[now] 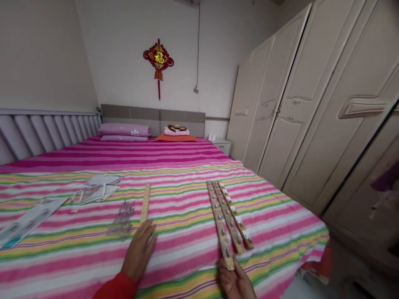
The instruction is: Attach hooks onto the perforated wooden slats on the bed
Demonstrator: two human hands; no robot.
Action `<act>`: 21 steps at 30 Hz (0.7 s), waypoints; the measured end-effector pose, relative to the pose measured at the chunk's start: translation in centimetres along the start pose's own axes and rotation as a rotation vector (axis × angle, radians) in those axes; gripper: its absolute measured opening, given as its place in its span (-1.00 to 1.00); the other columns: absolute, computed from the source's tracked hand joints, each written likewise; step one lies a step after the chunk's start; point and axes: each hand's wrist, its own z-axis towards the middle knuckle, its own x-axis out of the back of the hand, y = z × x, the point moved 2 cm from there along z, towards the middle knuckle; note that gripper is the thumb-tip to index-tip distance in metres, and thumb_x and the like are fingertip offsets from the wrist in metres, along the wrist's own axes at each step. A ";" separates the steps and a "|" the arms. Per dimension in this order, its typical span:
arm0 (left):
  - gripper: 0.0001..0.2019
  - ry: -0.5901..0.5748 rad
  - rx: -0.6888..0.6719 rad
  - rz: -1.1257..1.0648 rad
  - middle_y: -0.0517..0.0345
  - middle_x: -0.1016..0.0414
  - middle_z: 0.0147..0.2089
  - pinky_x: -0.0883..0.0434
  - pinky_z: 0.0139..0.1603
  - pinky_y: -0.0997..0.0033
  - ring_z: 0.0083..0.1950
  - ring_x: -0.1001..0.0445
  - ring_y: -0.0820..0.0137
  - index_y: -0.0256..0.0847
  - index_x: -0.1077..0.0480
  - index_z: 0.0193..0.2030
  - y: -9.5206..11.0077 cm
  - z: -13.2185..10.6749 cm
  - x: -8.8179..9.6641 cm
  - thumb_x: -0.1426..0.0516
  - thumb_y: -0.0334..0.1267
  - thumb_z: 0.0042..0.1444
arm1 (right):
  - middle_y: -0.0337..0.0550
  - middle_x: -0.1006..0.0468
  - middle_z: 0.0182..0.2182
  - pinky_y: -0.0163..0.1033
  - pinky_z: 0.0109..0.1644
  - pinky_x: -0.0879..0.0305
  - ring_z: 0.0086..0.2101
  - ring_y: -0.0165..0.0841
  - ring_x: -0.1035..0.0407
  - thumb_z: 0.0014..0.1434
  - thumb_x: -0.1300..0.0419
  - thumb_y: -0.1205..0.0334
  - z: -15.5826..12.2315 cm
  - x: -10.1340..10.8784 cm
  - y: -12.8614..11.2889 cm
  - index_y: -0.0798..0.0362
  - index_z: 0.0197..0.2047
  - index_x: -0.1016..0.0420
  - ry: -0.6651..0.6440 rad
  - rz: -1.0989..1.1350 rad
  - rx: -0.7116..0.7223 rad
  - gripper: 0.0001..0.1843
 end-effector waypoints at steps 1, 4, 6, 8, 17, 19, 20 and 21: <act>-0.58 -0.001 0.049 -0.079 0.00 -0.38 0.22 -0.18 0.32 0.03 0.32 -0.22 0.15 -0.16 -0.48 -0.01 1.3 -0.5 0.0 -0.02 0.00 0.12 | -0.24 -0.39 -0.52 -0.44 -0.56 -0.17 -0.59 -0.54 -0.17 -0.03 -0.40 0.18 -0.1 -0.4 0.3 0.15 -0.37 -0.49 0.000 0.010 -0.011 -0.76; -0.50 -0.124 0.273 -0.380 0.05 -0.25 0.32 -0.29 0.26 0.09 0.35 -0.17 0.15 -0.11 -0.39 0.12 5.2 -2.0 -1.2 -0.03 0.08 0.12 | -0.23 -0.41 -0.51 -0.45 -0.55 -0.17 -0.59 -0.55 -0.17 -0.04 -0.41 0.18 -0.1 -1.9 1.6 0.18 -0.36 -0.50 -0.020 0.032 -0.038 -0.73; -0.37 -0.228 0.404 -0.605 0.01 -0.20 0.34 -0.30 0.25 0.15 0.35 -0.16 0.15 -0.12 -0.26 0.24 7.3 -2.9 -2.7 -0.09 0.12 0.06 | -0.24 -0.42 -0.52 -0.47 -0.55 -0.16 -0.59 -0.57 -0.18 -0.03 -0.41 0.18 0.3 -3.2 2.9 0.17 -0.36 -0.50 -0.045 0.009 -0.061 -0.74; -0.20 -0.298 0.521 -0.775 -0.13 -0.12 0.37 -0.29 0.25 0.19 0.36 -0.14 0.12 -0.19 -0.15 0.30 8.6 -3.6 -4.5 -0.18 0.14 -0.05 | -0.26 -0.43 -0.54 -0.49 -0.55 -0.15 -0.60 -0.58 -0.19 -0.01 -0.39 0.18 0.9 -4.5 4.4 0.15 -0.35 -0.50 -0.061 -0.018 -0.088 -0.76; 0.04 -0.055 0.497 -0.846 -0.15 -0.05 0.39 -0.23 0.26 0.30 0.38 -0.08 0.15 -0.19 0.12 0.39 8.8 -1.4 -3.4 -0.32 -0.12 -0.21 | -0.11 -0.63 -0.34 -0.32 -0.36 -0.37 -0.29 -0.28 -0.49 -0.18 -0.45 0.10 3.2 -12.0 11.6 0.11 -0.29 -0.57 -0.105 -0.119 -0.210 -0.62; -0.06 -0.001 0.525 -0.798 -0.14 -0.12 0.36 -0.22 0.26 0.29 0.36 -0.12 0.16 -0.19 0.07 0.37 7.7 -0.6 -1.9 -0.28 -0.10 -0.12 | -0.08 -0.64 -0.32 -0.30 -0.37 -0.36 -0.33 -0.28 -0.49 -0.17 -0.44 0.08 3.5 -13.3 12.9 0.12 -0.26 -0.56 -0.117 -0.138 -0.231 -0.59; -0.11 0.026 0.529 -0.787 -0.14 -0.15 0.34 -0.24 0.25 0.30 0.35 -0.15 0.17 -0.19 0.03 0.36 7.0 -0.2 -1.3 -0.27 -0.09 -0.09 | -0.08 -0.64 -0.33 -0.31 -0.38 -0.35 -0.35 -0.29 -0.49 -0.17 -0.45 0.09 3.6 -13.8 13.4 0.11 -0.26 -0.55 -0.115 -0.141 -0.231 -0.59; -0.15 0.053 0.528 -0.785 -0.13 -0.19 0.33 -0.26 0.23 0.31 0.32 -0.19 0.18 -0.18 -0.01 0.34 6.3 0.2 -0.8 -0.26 -0.09 -0.08 | -0.10 -0.63 -0.35 -0.32 -0.41 -0.33 -0.39 -0.32 -0.47 -0.18 -0.45 0.09 3.8 -14.2 13.9 0.10 -0.26 -0.54 -0.107 -0.143 -0.226 -0.59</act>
